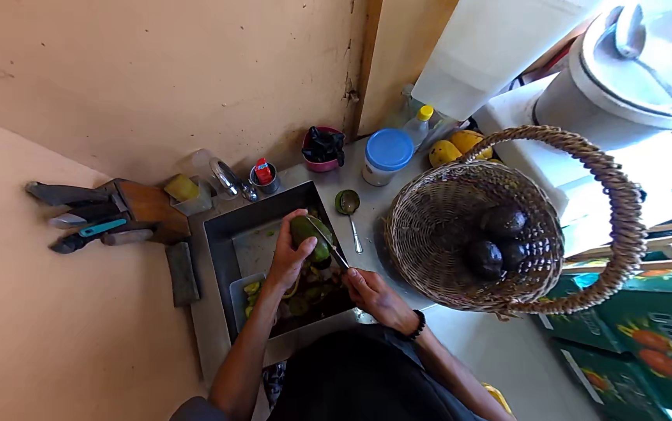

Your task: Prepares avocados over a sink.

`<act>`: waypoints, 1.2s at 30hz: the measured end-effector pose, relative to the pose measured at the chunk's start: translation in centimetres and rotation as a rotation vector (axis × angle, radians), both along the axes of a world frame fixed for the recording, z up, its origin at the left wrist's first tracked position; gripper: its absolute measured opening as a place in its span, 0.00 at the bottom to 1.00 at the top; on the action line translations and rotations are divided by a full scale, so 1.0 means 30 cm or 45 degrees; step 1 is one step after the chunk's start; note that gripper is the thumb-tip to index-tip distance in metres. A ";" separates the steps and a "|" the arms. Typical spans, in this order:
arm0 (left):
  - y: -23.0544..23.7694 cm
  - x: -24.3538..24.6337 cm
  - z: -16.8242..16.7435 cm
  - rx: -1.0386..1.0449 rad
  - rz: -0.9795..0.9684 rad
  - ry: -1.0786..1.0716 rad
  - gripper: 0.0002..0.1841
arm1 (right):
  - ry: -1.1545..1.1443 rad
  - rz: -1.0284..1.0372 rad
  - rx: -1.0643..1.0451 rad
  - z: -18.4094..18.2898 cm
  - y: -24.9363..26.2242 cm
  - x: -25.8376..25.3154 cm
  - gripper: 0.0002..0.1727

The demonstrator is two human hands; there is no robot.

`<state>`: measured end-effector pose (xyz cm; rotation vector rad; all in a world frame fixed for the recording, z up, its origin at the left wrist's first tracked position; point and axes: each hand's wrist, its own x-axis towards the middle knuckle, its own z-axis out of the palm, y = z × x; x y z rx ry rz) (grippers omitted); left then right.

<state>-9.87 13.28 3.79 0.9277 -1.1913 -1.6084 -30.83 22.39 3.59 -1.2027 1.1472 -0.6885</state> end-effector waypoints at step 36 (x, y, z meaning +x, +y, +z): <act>0.121 -0.333 -0.273 0.741 -0.244 -0.524 0.26 | -0.431 -0.135 0.910 -0.369 0.152 -0.305 0.26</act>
